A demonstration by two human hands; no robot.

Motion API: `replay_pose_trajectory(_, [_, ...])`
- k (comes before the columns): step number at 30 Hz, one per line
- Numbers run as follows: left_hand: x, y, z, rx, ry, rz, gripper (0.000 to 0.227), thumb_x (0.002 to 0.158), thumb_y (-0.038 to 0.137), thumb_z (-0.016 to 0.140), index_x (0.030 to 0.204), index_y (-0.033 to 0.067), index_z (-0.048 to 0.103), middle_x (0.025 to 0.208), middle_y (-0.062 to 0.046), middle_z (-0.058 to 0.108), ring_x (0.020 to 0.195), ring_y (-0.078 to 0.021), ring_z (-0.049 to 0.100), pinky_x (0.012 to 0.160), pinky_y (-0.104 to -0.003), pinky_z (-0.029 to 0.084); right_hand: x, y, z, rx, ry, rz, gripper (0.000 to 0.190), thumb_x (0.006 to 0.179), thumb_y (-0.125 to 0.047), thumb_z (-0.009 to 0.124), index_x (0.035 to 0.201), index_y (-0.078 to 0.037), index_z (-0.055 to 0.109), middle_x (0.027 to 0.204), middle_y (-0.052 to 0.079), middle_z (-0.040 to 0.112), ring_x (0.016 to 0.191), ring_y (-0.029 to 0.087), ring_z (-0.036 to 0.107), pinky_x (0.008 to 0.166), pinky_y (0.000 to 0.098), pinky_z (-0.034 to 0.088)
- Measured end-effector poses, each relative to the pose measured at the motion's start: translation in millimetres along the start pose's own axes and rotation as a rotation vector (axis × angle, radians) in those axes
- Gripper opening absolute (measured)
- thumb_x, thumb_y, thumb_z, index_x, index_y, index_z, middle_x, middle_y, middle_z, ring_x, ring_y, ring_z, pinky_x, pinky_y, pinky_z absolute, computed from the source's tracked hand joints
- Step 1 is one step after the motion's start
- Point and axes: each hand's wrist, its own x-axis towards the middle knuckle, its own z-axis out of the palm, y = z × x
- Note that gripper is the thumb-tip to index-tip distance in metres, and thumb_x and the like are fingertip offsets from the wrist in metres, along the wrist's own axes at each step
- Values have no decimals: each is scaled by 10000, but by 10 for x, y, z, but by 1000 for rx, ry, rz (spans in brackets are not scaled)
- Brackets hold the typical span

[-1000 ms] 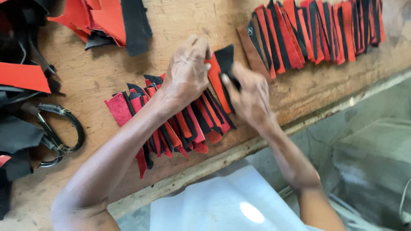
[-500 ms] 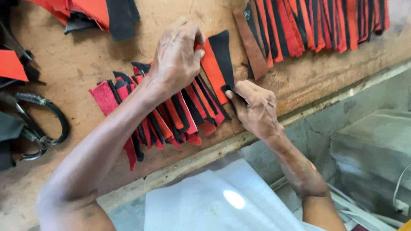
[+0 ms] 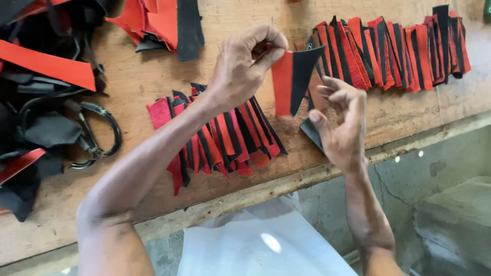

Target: The person repeatedly picks a red fabric strip and a black fabric strip, aligns them edge to edge, and places the paired strip into a growing stack on the table. The process continues with multiple pairs being assembled and stacked.

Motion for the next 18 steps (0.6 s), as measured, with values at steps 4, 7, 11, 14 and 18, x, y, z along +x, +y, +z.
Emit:
replay_pose_trajectory(4, [24,424,-211,112,73,164,100,1020,28,679,1117,25,652,1000,-64,689,918,-170,656,807,-302,579,488,101,143,520,36,140,312,1056,-121,750,1133,-45,458,1154,179,686,972,195,713,830,307,646])
replay_pose_trajectory(7, [-64,609,-700,398,198,302,200,1014,-12,683,1182,-13,575,1059,-118,618,987,-222,617,870,-357,549,954,-16,242,560,20,105,299,1051,-143,730,1129,-59,453,1126,173,686,934,187,719,763,300,647])
replay_pose_trajectory(11, [-303,592,-1140,528,211,126,222,1026,-34,705,1206,6,582,1145,-127,593,1069,-241,627,928,-376,542,1255,-205,604,155,-177,37,318,1187,-292,632,1295,-19,511,1114,153,661,959,181,680,812,318,624])
replay_pose_trajectory(14, [-573,432,-1204,671,211,91,264,970,-55,714,1195,-11,583,1203,-167,573,1143,-318,599,982,-427,511,1243,-211,863,-133,-364,-1,717,1006,-397,828,1380,69,431,1218,200,601,1060,256,632,837,403,575])
replay_pose_trajectory(18, [-880,155,-1104,621,198,4,237,977,-8,718,1177,-17,592,1222,-199,568,1110,-351,599,958,-447,510,1143,-9,1039,-218,-369,-20,828,814,-360,925,1365,47,460,1065,148,636,930,229,644,811,393,549])
